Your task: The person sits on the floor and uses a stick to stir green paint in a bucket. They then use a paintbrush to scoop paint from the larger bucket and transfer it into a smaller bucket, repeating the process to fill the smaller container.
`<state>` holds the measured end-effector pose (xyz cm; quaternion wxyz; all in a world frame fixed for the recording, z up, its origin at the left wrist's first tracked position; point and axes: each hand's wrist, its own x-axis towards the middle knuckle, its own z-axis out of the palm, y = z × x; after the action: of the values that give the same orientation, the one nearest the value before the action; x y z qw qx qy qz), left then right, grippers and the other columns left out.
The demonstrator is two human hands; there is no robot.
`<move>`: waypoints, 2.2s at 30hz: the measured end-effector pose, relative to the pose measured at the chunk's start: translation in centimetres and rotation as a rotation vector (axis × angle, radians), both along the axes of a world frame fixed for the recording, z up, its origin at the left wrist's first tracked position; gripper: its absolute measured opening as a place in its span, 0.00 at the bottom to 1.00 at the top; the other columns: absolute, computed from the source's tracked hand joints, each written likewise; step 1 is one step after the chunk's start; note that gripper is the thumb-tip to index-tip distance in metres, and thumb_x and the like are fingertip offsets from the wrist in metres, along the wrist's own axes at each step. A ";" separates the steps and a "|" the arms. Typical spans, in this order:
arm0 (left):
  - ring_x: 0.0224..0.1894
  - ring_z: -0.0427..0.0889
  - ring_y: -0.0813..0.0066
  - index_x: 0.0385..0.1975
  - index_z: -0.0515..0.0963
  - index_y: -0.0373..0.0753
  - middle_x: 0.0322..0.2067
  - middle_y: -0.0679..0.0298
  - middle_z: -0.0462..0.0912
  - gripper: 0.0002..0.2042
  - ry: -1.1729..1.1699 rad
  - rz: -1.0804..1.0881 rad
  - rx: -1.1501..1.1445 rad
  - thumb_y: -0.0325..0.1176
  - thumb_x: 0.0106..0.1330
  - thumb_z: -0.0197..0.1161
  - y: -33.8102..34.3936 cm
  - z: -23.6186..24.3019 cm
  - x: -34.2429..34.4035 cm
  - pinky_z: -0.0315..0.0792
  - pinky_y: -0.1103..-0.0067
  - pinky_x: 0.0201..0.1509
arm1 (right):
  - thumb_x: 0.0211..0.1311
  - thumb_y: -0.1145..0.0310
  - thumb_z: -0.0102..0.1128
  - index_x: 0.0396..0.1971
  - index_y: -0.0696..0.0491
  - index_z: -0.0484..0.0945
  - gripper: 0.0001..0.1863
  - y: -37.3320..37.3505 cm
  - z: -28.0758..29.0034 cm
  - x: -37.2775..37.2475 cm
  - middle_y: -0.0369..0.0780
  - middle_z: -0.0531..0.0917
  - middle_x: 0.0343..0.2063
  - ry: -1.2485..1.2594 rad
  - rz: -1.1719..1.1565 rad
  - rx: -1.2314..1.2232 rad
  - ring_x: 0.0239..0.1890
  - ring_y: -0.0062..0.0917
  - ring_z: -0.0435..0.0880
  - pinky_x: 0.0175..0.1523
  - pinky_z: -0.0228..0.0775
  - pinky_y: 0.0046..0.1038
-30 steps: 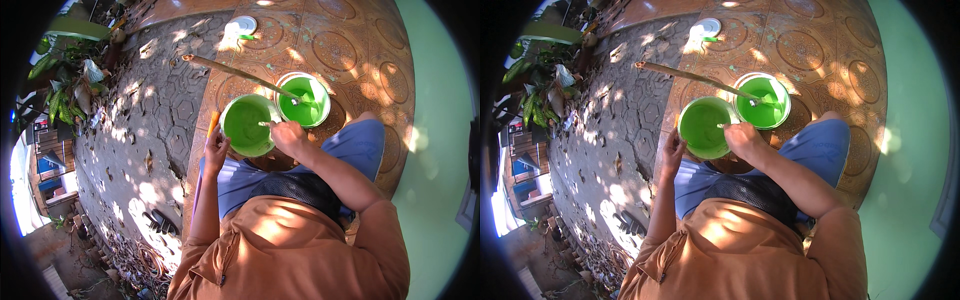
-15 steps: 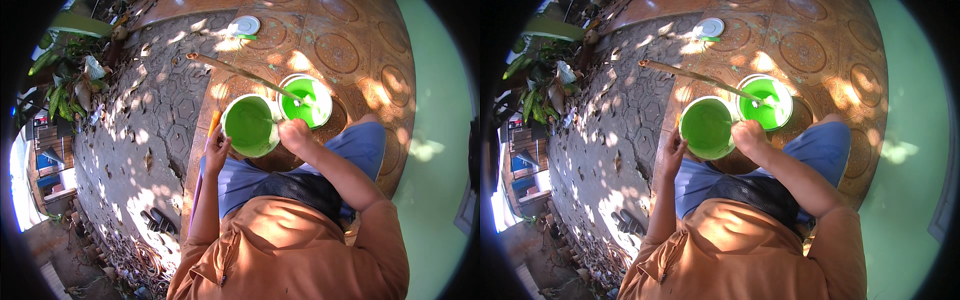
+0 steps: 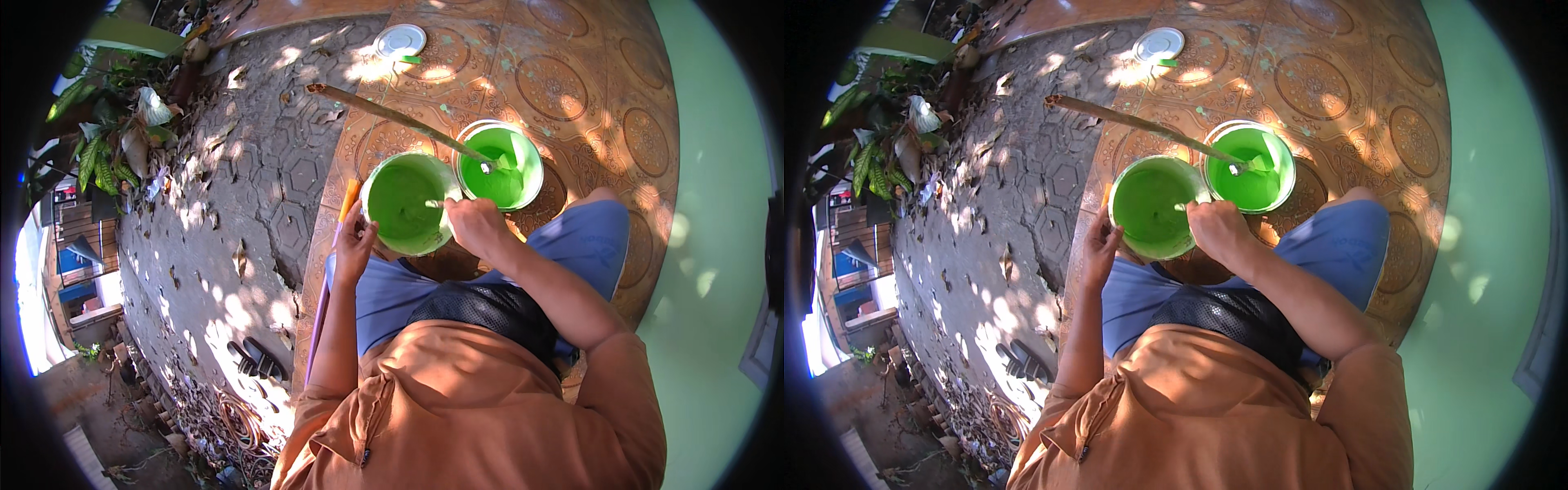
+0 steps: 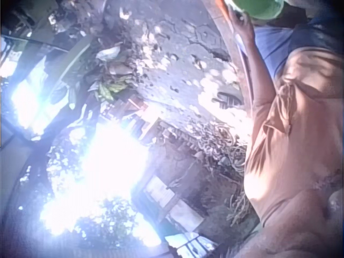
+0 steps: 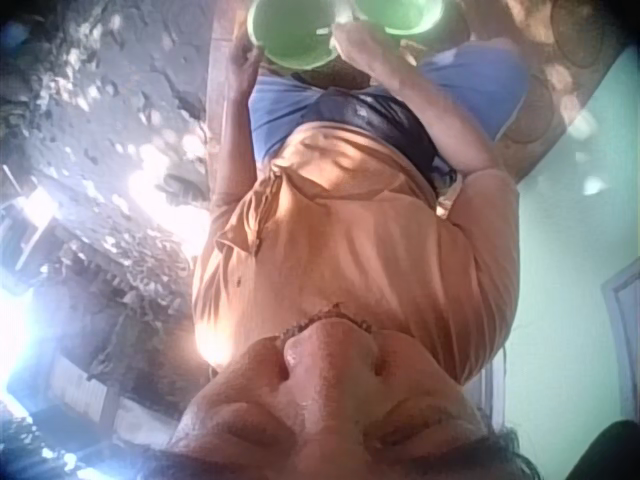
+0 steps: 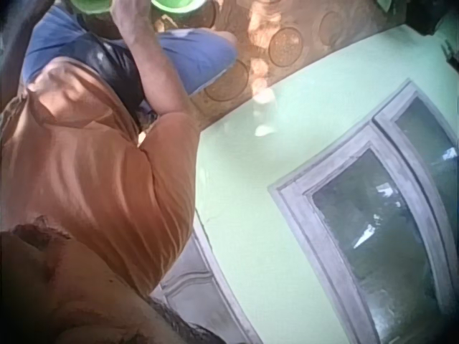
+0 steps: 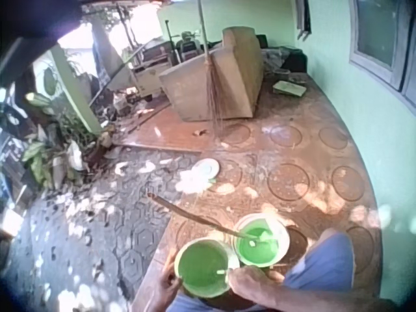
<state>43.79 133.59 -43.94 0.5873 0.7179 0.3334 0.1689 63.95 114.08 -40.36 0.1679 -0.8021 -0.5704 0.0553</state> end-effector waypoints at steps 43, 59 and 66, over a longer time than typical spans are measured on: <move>0.47 0.77 0.78 0.68 0.62 0.31 0.43 0.62 0.79 0.28 0.056 -0.042 -0.039 0.28 0.69 0.61 0.4 0.4 -0.1 0.70 0.81 0.54 | 0.56 0.73 0.56 0.27 0.56 0.82 0.06 0.7 0.0 0.9 0.46 0.84 0.19 -0.007 -0.109 -0.100 0.23 0.36 0.86 0.29 0.78 0.35; 0.43 0.75 0.82 0.68 0.63 0.32 0.42 0.67 0.78 0.26 0.057 -0.032 0.030 0.25 0.70 0.60 0.6 -0.9 -0.4 0.69 0.83 0.51 | 0.56 0.74 0.55 0.35 0.58 0.82 0.09 0.2 0.1 0.7 0.45 0.84 0.19 0.107 0.026 -0.158 0.24 0.37 0.86 0.30 0.78 0.36; 0.41 0.74 0.83 0.67 0.64 0.32 0.40 0.67 0.77 0.26 0.086 -0.057 0.040 0.24 0.70 0.60 0.3 0.4 0.0 0.69 0.84 0.47 | 0.55 0.73 0.57 0.26 0.54 0.80 0.04 0.5 -1.7 1.4 0.44 0.84 0.20 -0.053 -0.077 -0.060 0.25 0.36 0.86 0.30 0.76 0.38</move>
<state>43.78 133.89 -43.54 0.5626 0.7452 0.3343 0.1279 65.32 114.53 -42.07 0.1304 -0.8292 -0.5416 0.0448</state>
